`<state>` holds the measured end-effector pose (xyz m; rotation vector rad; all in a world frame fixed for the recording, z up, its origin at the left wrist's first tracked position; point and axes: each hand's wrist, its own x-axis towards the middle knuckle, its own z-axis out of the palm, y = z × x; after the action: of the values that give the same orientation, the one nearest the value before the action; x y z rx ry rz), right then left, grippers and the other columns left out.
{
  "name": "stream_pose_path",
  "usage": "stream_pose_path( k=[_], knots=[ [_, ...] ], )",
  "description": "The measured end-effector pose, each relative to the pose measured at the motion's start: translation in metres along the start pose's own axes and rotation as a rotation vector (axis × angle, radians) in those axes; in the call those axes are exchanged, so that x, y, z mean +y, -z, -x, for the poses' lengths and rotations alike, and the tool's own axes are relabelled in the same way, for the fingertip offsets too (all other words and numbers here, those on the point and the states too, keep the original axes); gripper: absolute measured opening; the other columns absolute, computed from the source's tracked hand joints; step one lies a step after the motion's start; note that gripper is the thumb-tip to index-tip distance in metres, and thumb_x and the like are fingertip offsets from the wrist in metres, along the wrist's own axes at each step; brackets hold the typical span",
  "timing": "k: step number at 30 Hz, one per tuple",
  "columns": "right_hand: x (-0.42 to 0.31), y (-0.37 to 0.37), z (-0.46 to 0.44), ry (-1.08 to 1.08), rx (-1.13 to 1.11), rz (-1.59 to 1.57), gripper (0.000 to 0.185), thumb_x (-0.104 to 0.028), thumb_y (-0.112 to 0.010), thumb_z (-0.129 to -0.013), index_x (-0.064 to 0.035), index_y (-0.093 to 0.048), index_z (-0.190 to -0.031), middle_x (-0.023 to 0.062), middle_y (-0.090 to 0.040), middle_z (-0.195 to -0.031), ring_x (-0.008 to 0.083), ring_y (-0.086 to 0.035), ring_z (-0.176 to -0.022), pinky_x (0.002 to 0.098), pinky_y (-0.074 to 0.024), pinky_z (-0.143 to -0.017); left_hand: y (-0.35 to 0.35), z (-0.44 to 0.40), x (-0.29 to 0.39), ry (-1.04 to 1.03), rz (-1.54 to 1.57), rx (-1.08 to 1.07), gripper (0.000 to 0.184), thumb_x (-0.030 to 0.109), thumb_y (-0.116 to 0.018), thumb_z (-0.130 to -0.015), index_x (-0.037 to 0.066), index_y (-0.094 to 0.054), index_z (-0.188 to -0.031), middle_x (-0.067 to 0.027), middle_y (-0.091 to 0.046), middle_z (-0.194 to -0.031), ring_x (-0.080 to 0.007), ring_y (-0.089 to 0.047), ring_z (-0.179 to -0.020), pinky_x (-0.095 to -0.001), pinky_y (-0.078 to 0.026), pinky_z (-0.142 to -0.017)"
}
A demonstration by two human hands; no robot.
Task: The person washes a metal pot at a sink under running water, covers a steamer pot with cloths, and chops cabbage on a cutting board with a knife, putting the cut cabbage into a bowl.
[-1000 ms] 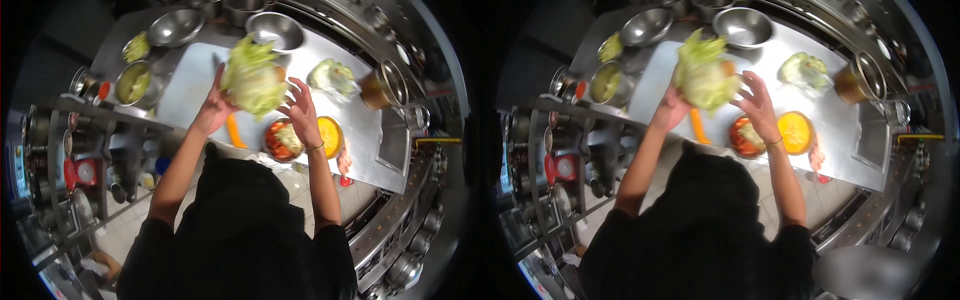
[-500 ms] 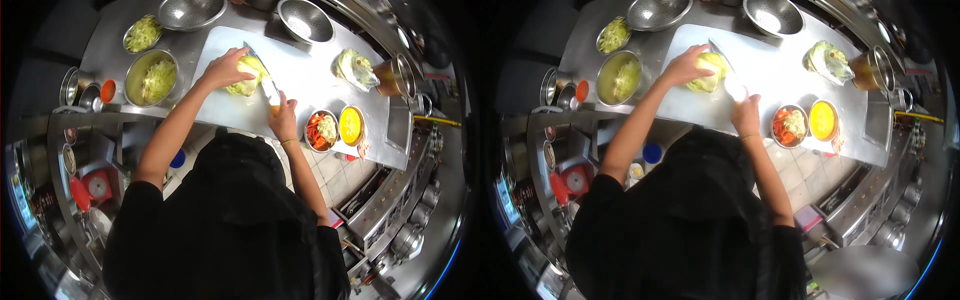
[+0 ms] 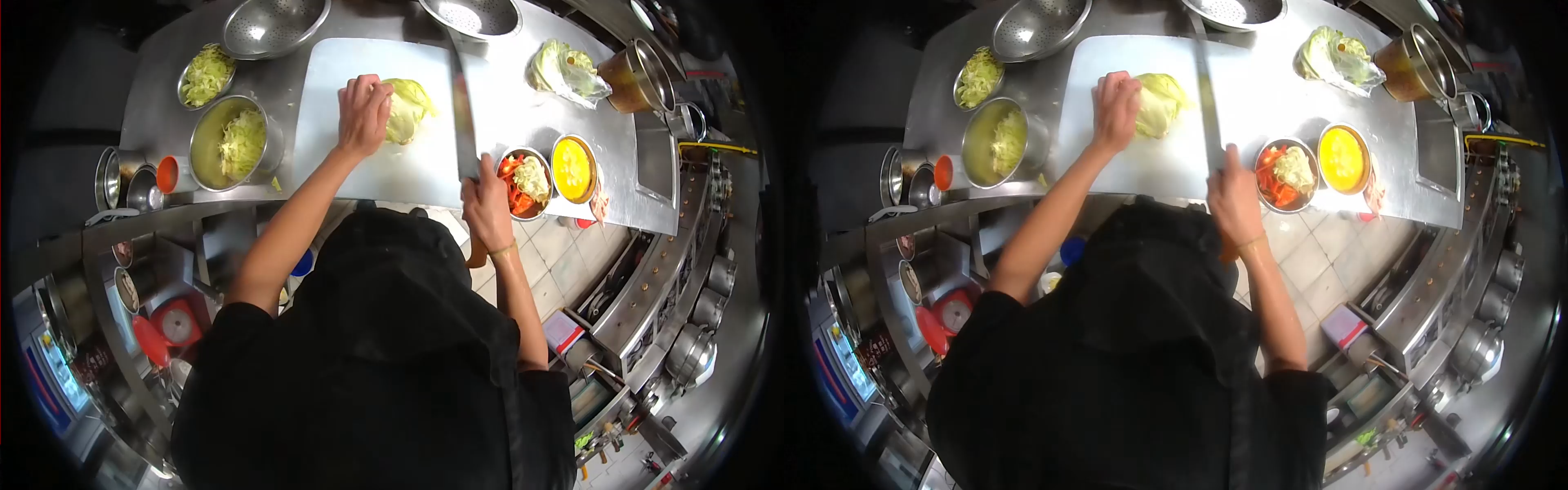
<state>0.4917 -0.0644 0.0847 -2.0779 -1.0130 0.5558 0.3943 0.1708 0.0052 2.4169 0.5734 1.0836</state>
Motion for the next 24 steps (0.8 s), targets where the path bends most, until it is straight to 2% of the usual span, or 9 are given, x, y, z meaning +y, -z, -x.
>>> stream_pose_path(
  k=[1, 2, 3, 6, 8, 18, 24],
  knots=[
    [0.005, -0.009, -0.012, 0.164, 0.018, 0.253, 0.013, -0.006, -0.05, -0.09, -0.0008, -0.04, -0.097, 0.0248, -0.057, -0.062, 0.0407, -0.058, -0.055, 0.0496, -0.0435, -0.052, -0.001, 0.002, 0.007, -0.014, -0.072, 0.003, 0.019, 0.016, -0.053, -0.085, 0.009, -0.058, -0.101, -0.0106, -0.049, -0.107, -0.0272, -0.047, -0.097, -0.0428, -0.034, -0.082],
    [-0.001, -0.011, -0.014, 0.109, -0.035, 0.285, 0.014, -0.008, -0.051, -0.09, -0.0015, -0.041, -0.097, 0.0259, -0.057, -0.063, 0.0433, -0.057, -0.059, 0.0519, -0.0429, -0.055, -0.003, 0.002, 0.01, 0.073, -0.072, -0.002, 0.019, 0.016, -0.054, -0.083, 0.01, -0.058, -0.101, -0.0097, -0.049, -0.108, -0.0275, -0.047, -0.099, -0.044, -0.033, -0.083],
    [-0.008, -0.009, -0.016, 0.056, -0.09, 0.316, 0.014, -0.01, -0.052, -0.091, -0.0022, -0.042, -0.097, 0.0269, -0.057, -0.064, 0.046, -0.056, -0.062, 0.0542, -0.0422, -0.057, -0.005, 0.002, 0.014, 0.075, -0.072, -0.003, 0.019, 0.016, -0.054, -0.083, 0.01, -0.058, -0.101, -0.0097, -0.049, -0.108, -0.0275, -0.047, -0.099, -0.044, -0.033, -0.083],
    [-0.021, 0.001, -0.017, 0.035, -0.19, 0.429, 0.012, -0.009, -0.051, -0.091, -0.0022, -0.043, -0.097, 0.025, -0.056, -0.061, 0.0446, -0.057, -0.06, 0.0534, -0.0424, -0.056, -0.01, 0.007, 0.02, 0.149, -0.055, 0.028, 0.023, 0.015, -0.054, -0.081, 0.01, -0.058, -0.103, -0.0078, -0.049, -0.109, -0.0273, -0.046, -0.1, -0.0431, -0.033, -0.083],
    [-0.021, 0.007, -0.016, 0.036, -0.219, 0.434, 0.012, -0.009, -0.051, -0.09, -0.0018, -0.043, -0.097, 0.0249, -0.056, -0.061, 0.0443, -0.057, -0.06, 0.0532, -0.0424, -0.056, -0.012, 0.004, 0.018, 0.075, -0.083, 0.052, 0.026, 0.015, -0.054, -0.079, 0.01, -0.058, -0.104, -0.007, -0.049, -0.109, -0.0273, -0.046, -0.1, -0.0426, -0.033, -0.083],
    [-0.022, 0.044, 0.004, 0.085, -0.371, 0.463, 0.016, -0.01, -0.05, -0.089, -0.0016, -0.041, -0.1, 0.023, -0.056, -0.059, 0.0435, -0.057, -0.057, 0.0522, -0.0453, -0.053, -0.013, 0.003, 0.009, 0.054, -0.069, 0.018, 0.025, 0.011, -0.057, -0.076, 0.01, -0.059, -0.101, -0.0056, -0.051, -0.108, -0.0269, -0.046, -0.099, -0.0407, -0.035, -0.08],
    [-0.005, 0.023, -0.015, 0.116, -0.421, 0.438, 0.016, -0.008, -0.046, -0.089, 0.0006, -0.039, -0.1, 0.0244, -0.057, -0.061, 0.0448, -0.058, -0.06, 0.0535, -0.0459, -0.055, -0.014, 0.003, 0.011, 0.077, -0.065, 0.039, 0.024, 0.012, -0.057, -0.075, 0.01, -0.059, -0.099, -0.0053, -0.052, -0.108, -0.0272, -0.046, -0.098, -0.0409, -0.036, -0.08]
  ],
)
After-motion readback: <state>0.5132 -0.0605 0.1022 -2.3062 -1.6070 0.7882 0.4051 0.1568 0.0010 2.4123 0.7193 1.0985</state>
